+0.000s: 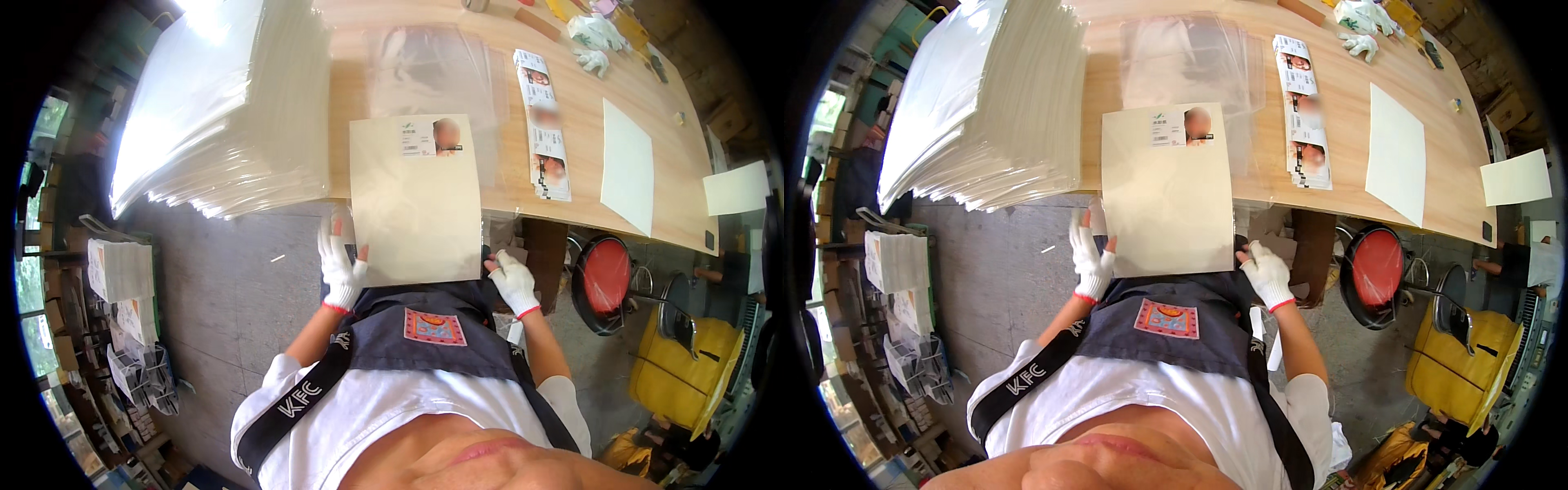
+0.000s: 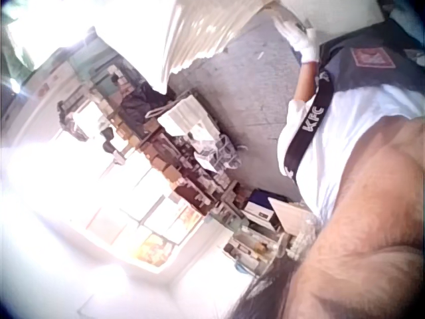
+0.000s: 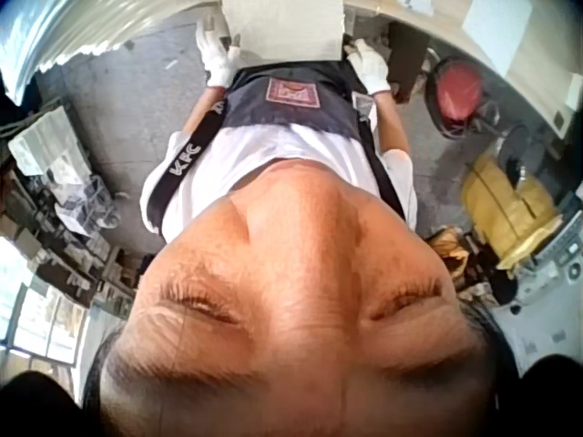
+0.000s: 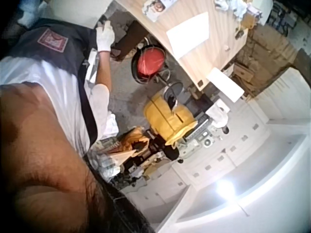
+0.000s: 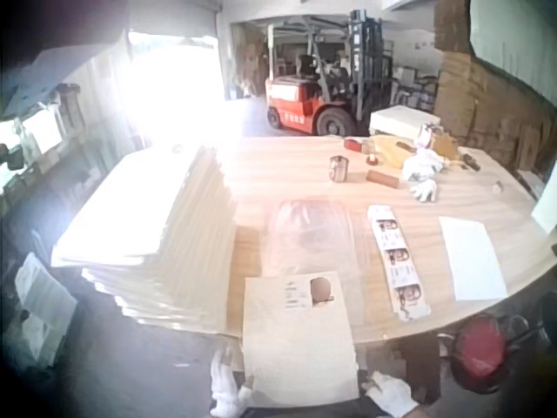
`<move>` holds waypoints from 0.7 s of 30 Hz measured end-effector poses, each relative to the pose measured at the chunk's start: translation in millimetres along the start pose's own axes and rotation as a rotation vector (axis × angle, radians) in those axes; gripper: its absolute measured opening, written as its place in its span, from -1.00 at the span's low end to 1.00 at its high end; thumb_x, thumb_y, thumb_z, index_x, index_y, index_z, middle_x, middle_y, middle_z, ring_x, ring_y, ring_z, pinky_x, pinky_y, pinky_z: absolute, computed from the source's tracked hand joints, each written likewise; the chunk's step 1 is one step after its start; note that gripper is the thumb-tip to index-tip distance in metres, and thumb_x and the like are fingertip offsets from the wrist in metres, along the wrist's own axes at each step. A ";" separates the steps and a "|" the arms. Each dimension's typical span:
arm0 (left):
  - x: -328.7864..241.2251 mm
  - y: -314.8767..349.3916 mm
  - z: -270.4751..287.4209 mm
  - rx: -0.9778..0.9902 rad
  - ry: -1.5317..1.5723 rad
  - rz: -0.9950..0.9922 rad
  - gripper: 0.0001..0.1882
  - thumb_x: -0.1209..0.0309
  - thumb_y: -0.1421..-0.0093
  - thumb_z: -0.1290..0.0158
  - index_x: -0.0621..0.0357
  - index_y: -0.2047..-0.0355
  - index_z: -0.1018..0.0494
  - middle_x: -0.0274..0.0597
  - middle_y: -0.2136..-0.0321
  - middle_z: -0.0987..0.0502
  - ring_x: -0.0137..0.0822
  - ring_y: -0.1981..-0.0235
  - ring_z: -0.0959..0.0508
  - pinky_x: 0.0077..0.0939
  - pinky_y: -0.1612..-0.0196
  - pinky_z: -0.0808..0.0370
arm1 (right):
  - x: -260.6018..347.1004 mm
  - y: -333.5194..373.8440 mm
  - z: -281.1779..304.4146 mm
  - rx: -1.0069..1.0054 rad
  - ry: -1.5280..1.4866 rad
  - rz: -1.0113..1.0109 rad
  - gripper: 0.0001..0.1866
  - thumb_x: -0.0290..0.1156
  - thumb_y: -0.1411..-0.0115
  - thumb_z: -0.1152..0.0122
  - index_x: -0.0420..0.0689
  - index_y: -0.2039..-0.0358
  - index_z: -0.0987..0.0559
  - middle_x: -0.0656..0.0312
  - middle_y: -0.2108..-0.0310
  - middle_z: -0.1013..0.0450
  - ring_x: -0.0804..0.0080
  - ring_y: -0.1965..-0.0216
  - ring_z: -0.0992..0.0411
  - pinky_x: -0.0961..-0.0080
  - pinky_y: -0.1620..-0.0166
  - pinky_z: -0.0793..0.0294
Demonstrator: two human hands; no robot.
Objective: The person repeatedly picks up a white rectangular document and a clear plastic sleeve from a table. They insert the document into the sleeve, smooth it out, and place the packaged item on a growing stack to the right. The process is repeated continuously for multiple items.
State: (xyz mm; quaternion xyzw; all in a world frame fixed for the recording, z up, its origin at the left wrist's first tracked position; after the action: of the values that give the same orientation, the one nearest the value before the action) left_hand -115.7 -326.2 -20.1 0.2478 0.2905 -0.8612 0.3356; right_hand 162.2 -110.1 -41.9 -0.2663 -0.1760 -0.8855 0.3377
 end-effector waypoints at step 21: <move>-128.2 -140.2 283.4 -0.098 0.343 -0.178 -0.51 0.52 -0.11 0.02 0.41 -0.07 -0.25 -0.17 0.13 -0.44 -0.39 0.11 -0.45 -0.58 0.01 -0.31 | 222.9 -102.9 78.9 0.199 -1.066 0.278 -0.71 -0.18 -0.22 -0.09 -0.10 0.52 -0.40 0.40 0.74 -0.27 0.68 0.77 -0.21 0.71 0.70 -0.12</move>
State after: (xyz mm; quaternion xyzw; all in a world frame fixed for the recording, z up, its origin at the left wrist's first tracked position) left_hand -199.1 -374.5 307.2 0.3474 0.4057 -0.8175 0.2154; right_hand -21.7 -110.7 139.0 -0.6645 -0.3684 -0.5546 0.3393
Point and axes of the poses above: each hand's wrist, its own y-axis away from the middle knuckle, its own z-axis out of the back of the hand, x = y × z, the point moved 4 cm from there along -y, towards the middle knuckle
